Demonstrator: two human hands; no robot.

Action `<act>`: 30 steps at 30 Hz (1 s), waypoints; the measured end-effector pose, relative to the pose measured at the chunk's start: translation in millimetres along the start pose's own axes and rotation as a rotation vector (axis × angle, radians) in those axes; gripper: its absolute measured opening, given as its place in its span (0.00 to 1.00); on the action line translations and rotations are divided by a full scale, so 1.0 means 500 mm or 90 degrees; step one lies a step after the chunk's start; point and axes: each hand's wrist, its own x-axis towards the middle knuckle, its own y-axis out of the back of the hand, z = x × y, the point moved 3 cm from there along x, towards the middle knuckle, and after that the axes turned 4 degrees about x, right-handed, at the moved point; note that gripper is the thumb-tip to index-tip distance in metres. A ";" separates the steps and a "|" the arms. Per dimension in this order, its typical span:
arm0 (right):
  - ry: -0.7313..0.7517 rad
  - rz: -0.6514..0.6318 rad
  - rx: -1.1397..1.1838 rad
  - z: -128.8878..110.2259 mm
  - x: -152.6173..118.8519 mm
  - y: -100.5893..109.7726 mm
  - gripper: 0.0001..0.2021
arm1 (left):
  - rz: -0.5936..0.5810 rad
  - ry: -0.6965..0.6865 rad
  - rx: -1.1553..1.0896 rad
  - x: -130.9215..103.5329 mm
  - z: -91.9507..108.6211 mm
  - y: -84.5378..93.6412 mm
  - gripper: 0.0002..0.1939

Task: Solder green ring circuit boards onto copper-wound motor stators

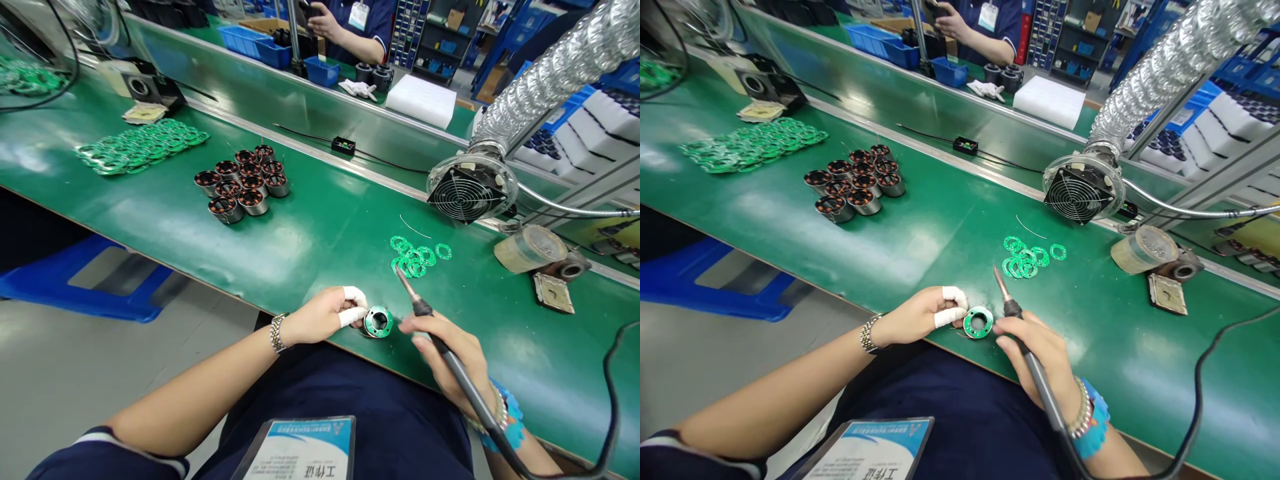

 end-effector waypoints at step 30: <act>-0.031 0.019 -0.052 0.023 -0.004 -0.080 0.16 | 0.229 0.076 -0.025 -0.102 -0.040 -0.050 0.10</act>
